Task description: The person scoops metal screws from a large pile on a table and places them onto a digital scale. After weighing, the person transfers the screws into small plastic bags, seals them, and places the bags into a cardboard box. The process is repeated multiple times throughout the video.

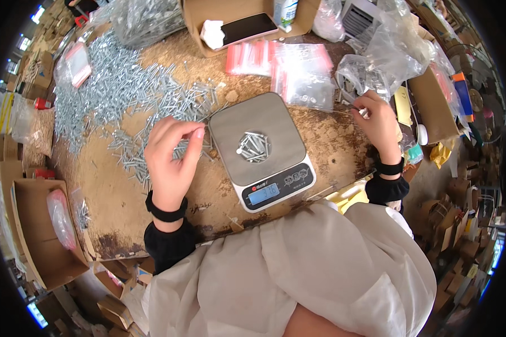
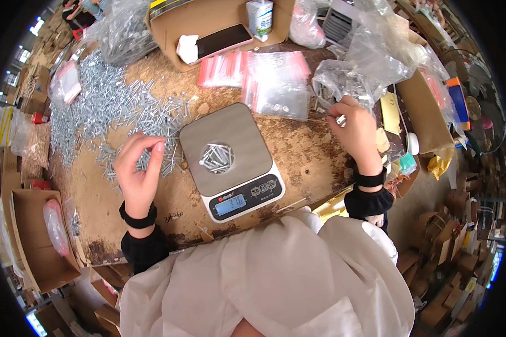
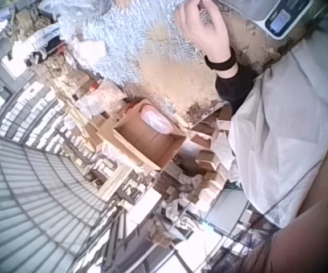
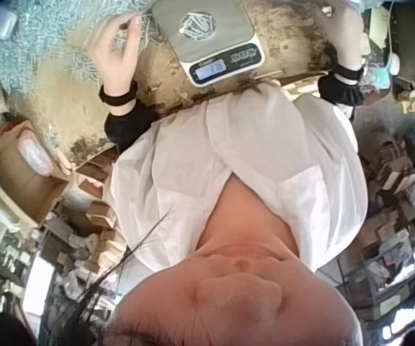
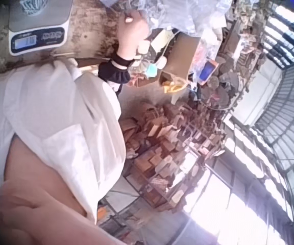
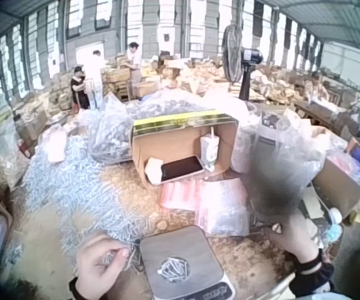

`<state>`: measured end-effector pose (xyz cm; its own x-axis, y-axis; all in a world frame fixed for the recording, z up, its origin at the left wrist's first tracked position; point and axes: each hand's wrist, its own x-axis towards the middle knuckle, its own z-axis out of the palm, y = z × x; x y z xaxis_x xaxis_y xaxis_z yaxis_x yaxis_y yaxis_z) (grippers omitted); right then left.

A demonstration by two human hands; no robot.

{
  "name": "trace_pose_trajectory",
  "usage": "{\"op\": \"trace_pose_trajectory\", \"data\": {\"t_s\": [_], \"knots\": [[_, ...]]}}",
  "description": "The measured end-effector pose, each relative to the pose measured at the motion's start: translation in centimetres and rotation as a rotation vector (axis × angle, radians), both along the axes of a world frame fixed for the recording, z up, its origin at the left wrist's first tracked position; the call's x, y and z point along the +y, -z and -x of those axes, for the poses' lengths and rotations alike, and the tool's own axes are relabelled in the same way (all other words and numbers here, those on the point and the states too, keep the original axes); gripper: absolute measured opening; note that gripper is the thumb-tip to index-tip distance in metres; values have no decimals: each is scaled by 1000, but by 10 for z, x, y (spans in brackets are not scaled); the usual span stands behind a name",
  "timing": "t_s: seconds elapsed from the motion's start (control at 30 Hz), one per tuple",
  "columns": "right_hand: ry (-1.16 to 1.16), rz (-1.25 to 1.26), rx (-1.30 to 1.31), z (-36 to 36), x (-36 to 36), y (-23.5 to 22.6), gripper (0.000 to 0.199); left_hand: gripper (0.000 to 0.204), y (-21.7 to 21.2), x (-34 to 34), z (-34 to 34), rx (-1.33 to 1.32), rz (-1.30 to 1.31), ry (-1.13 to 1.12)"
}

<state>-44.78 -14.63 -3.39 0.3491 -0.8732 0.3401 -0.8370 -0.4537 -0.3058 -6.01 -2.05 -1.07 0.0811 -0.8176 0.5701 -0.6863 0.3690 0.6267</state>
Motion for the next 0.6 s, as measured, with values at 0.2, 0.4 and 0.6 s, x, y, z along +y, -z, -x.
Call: {"op": "trace_pose_trajectory", "data": {"t_s": [0.2,0.4,0.6], "knots": [[-320,-151,-256,-54,29,-53,16,4,-1,1,-4,-7,1,-11],[-823,-141,-231,-125,25,-71,19,4,2,1,-7,47,39,-53],[-953,-158,-170,-152,20,-50,13,5,6,-1,-13,9,28,-43]]}}
